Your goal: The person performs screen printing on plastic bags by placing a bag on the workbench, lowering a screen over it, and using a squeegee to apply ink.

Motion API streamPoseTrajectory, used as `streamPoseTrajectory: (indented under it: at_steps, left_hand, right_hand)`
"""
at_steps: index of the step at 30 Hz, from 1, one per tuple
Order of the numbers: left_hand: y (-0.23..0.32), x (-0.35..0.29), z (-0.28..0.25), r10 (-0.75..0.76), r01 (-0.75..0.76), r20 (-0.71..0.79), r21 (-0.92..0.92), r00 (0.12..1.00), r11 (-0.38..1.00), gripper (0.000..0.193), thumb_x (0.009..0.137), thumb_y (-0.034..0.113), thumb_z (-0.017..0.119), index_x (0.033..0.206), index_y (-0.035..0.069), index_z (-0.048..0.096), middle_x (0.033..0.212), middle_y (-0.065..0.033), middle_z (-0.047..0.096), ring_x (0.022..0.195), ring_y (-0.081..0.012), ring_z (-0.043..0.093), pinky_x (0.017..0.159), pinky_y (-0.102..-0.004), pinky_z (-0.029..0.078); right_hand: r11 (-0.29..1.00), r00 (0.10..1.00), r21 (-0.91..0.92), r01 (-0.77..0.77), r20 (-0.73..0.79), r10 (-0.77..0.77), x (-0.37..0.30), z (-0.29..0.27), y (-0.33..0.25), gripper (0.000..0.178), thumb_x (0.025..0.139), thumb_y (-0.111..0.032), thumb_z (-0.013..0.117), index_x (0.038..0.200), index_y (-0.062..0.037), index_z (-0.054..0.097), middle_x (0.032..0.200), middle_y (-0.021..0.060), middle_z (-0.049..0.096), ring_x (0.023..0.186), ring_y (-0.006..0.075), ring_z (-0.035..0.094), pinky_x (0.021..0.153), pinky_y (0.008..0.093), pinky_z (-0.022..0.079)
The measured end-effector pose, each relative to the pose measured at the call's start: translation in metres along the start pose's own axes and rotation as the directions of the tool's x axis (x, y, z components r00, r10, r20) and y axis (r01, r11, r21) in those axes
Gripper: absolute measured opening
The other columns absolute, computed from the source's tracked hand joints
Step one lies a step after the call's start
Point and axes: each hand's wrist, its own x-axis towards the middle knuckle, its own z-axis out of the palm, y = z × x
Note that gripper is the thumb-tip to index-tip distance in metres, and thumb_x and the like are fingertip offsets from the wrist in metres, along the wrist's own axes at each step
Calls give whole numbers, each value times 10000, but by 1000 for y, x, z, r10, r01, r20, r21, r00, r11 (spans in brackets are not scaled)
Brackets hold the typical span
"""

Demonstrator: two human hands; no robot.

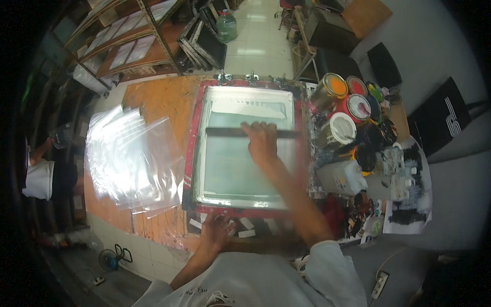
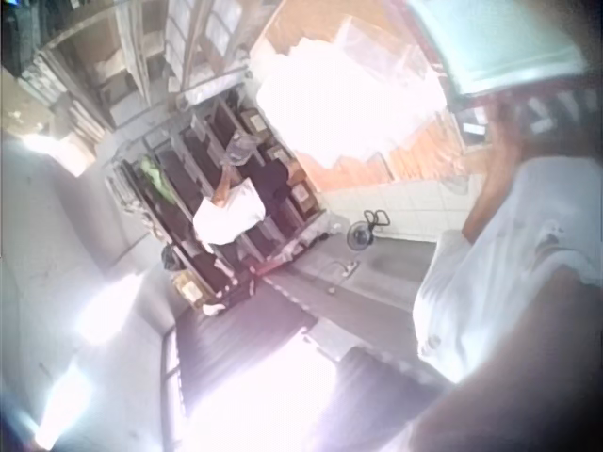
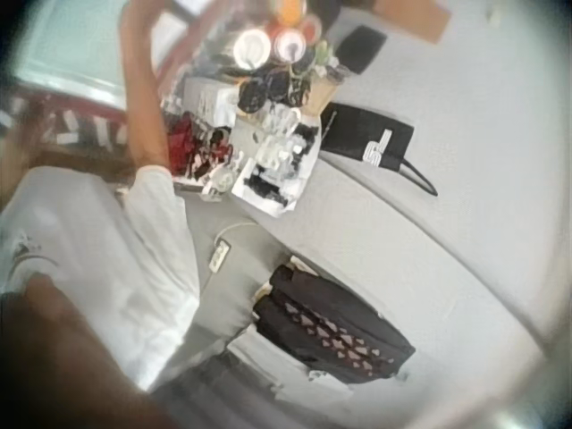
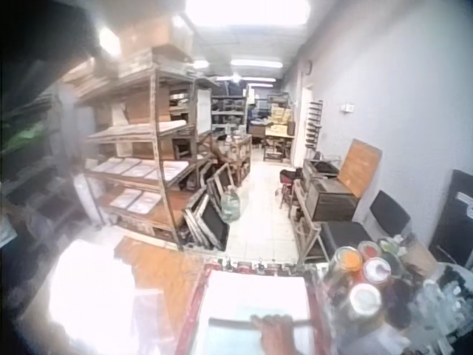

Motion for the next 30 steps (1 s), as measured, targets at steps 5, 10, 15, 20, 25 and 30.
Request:
streamPoseTrajectory:
  at_steps: [5,10,15,20,25,30]
  left_hand:
    - [-5,-1,-1,32,-32,-75,7,997,999,404,1002,421,677,1262,133,562,1189,-73,566,1130,-252,579,976,-512,498]
    - [-3,-15,12,50,-49,-69,10,996,999,337,1030,384,647,1246,134,579,1193,-64,579,1210,-250,548,1026,-523,475]
    - [-3,-23,12,72,-72,-2,20,997,997,267,1052,357,622,1209,141,608,1195,-44,614,1233,-232,537,1053,-528,442]
    - [-6,-19,5,86,-86,-2,63,996,994,281,1032,374,650,1181,142,596,1192,-30,585,1240,-237,520,1051,-537,410]
    - [-9,-5,1,76,-76,9,55,997,996,329,1030,359,644,1252,135,553,1217,-49,544,1194,-239,518,1063,-539,394]
    - [-13,9,-2,91,-88,-24,101,996,991,568,1021,362,624,1479,88,432,1393,-125,468,1299,-287,483,1139,-591,341]
  right_hand:
    - [966,991,-260,1,-131,-36,92,81,58,531,815,109,633,1285,-137,658,1024,86,648,1025,287,602,1031,520,369]
    - [956,1000,-292,2,-21,-9,116,101,49,563,827,96,639,1332,-154,628,1057,93,615,1066,280,570,962,488,368]
    - [981,982,-195,25,188,12,45,61,11,527,859,34,600,1347,-165,626,1018,90,620,1056,277,579,886,476,384]
    - [985,987,-167,41,157,-14,-84,4,-68,598,810,39,625,1378,-152,615,1019,105,584,1027,303,559,918,491,372]
    - [995,977,-92,-43,205,61,-167,-21,-120,700,809,71,617,1475,-138,563,993,114,544,997,299,527,938,522,348]
    - [992,984,-122,-18,174,39,-169,-4,-108,710,875,25,614,1549,-169,502,968,95,528,981,277,521,959,529,335]
